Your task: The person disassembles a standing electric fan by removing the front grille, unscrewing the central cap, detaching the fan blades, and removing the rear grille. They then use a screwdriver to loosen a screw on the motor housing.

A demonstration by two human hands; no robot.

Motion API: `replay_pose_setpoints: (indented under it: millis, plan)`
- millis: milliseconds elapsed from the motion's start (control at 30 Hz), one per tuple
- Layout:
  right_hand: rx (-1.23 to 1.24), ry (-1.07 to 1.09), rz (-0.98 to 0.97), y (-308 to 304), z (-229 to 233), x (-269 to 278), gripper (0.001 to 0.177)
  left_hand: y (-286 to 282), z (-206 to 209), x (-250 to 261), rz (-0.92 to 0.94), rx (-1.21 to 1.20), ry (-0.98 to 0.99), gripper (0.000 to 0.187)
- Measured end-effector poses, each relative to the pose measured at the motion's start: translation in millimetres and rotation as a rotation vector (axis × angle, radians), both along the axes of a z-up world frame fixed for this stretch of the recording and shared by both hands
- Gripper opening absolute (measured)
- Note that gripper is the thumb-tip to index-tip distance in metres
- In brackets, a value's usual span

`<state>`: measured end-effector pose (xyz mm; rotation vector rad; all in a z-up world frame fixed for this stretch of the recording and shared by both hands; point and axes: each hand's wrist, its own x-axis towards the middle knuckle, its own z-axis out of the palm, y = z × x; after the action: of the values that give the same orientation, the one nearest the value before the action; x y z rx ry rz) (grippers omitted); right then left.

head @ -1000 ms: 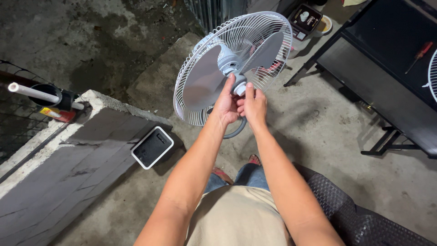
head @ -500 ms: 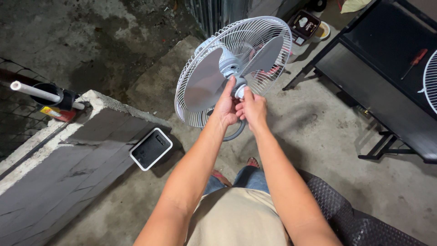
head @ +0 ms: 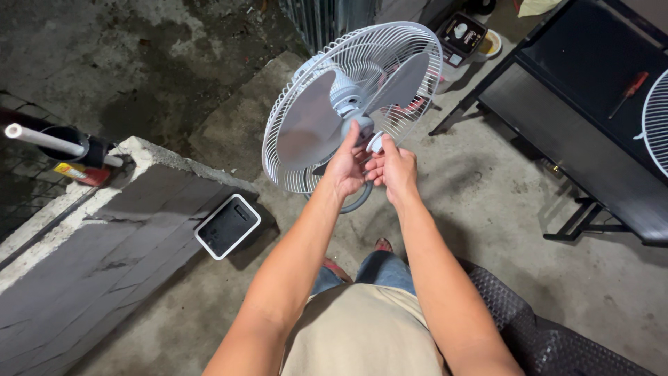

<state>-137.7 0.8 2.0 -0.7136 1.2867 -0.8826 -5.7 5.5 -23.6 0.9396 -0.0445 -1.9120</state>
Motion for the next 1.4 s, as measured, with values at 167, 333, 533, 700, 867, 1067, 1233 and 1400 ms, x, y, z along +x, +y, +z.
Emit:
replay_pose_setpoints:
  millis: [167,333,533,700,867,1067,1233,1400]
  plan:
    - [-0.011,-0.023,-0.029,0,-6,-18,0.047,12,-12,-14,-0.129,-0.066,-0.02,0.066]
    - [-0.051,-0.047,-0.084,-1,-10,-51,0.045,12,-21,-41,-0.179,-0.086,-0.023,0.052]
    - [-0.036,-0.028,-0.176,-25,-22,-117,0.045,-5,-27,-91,-0.258,-0.018,-0.064,0.049]
    - [-0.053,-0.01,-0.25,-66,-28,-203,0.044,-47,-34,-149,-0.301,-0.011,-0.059,0.059]
    - [-0.072,0.068,-0.261,-118,-28,-293,0.041,-108,-48,-233,-0.305,-0.018,-0.049,0.065]
    - [-0.172,0.222,-0.288,-184,-43,-389,0.033,-177,-55,-319,-0.344,-0.027,-0.076,0.065]
    - [-0.351,0.499,-0.26,-249,-67,-462,0.023,-208,-45,-365,-0.355,0.009,-0.139,0.061]
    - [-0.547,0.88,-0.29,-316,-104,-511,0.025,-232,-49,-382,-0.35,-0.007,-0.168,0.057]
